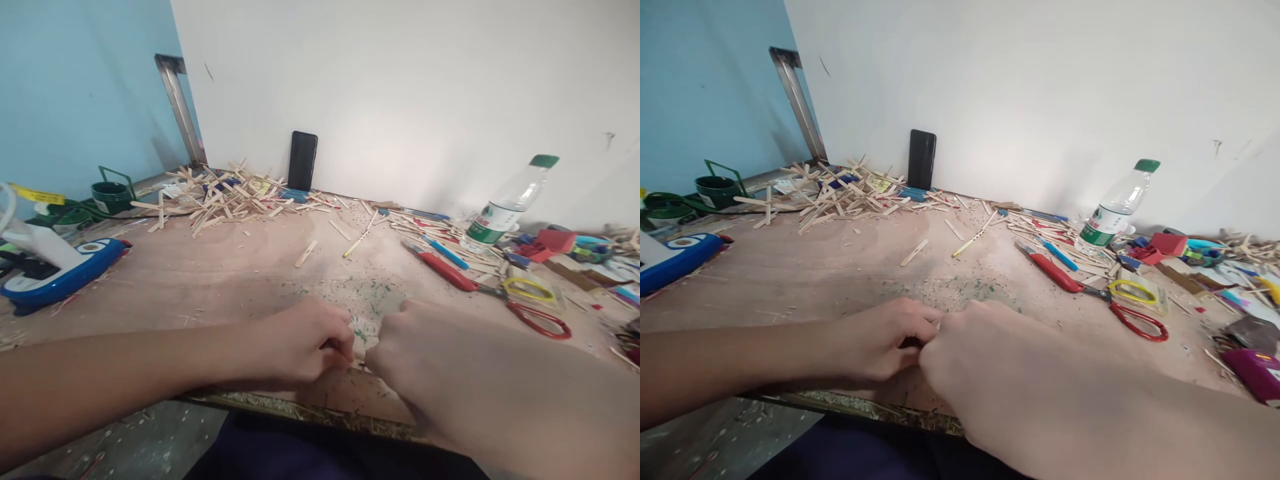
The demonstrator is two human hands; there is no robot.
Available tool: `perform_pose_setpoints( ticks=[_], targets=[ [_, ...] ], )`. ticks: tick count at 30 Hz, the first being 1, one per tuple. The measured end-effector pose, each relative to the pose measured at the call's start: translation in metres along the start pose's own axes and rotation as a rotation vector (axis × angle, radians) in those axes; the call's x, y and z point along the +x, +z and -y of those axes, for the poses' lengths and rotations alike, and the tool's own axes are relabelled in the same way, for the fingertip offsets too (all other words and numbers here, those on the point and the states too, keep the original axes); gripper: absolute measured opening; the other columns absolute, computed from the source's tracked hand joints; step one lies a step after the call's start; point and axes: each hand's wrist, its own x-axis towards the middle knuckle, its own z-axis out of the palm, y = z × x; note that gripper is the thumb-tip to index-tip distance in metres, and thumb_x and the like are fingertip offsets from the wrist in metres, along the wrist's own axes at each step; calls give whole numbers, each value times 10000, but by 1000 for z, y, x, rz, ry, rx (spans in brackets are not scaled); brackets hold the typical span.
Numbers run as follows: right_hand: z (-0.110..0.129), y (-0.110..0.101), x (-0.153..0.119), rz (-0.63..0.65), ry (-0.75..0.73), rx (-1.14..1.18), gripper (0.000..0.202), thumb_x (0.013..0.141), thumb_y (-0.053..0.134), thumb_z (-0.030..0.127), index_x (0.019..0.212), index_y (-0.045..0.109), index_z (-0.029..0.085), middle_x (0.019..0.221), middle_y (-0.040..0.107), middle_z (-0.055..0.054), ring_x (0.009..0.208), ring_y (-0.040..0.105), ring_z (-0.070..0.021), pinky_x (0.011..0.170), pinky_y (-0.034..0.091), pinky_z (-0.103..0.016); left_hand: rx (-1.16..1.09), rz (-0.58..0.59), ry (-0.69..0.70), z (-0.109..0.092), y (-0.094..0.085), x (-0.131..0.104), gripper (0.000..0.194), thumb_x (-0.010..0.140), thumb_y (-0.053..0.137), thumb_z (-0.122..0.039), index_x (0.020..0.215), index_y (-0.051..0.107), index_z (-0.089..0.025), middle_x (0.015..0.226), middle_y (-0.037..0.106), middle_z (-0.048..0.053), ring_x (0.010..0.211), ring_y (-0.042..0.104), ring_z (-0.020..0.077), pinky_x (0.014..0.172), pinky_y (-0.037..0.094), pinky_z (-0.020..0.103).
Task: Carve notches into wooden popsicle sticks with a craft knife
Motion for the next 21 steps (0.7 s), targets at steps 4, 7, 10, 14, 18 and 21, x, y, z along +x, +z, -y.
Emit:
perform_pose_setpoints(
  ticks=[4,7,10,14,18,21],
  targets=[
    [-12,-7,-20,-17,9,-34,311,1034,752,386,753,798,259,576,646,-5,475,555,-159,483,280,-340,-28,-14,-22,-2,-2,1,225,897,735,30,819,817,-164,840,749,6,798,704,157,764,500,262],
    [-23,-3,-37,-52,-12,-2,226,1115,679,366,1016,860,275,787,806,-17,617,720,-180,540,395,-311,-52,-13,-44,-2,-3,3,192,930,782,-31,817,822,-181,834,744,-6,790,698,148,748,492,252],
    [-30,10,-47,-107,-15,66,281,1156,600,354,1229,865,293,981,879,-31,741,811,-211,577,493,-316,-67,-7,-63,-1,-3,3,199,928,791,-34,805,826,-186,847,757,-2,802,707,151,756,495,250],
    [-34,25,-53,-154,24,168,350,1169,542,316,1309,862,285,1039,896,-29,789,845,-212,605,579,-316,-80,-16,-51,0,-3,2,191,934,798,-38,818,832,-187,854,767,4,822,720,159,788,510,252],
    [-35,29,-51,-172,53,199,317,1166,572,336,1264,866,267,1137,902,-44,861,867,-222,647,614,-307,-87,-23,-39,1,-2,1,180,945,794,-50,831,835,-182,855,762,5,828,718,159,792,507,249],
    [-32,27,-47,-169,42,192,337,1184,535,330,1175,861,245,1137,900,-67,875,869,-230,606,577,-310,-83,-26,-41,0,-2,2,182,938,793,-46,823,837,-180,842,752,-1,803,702,149,775,491,245]
  ],
)
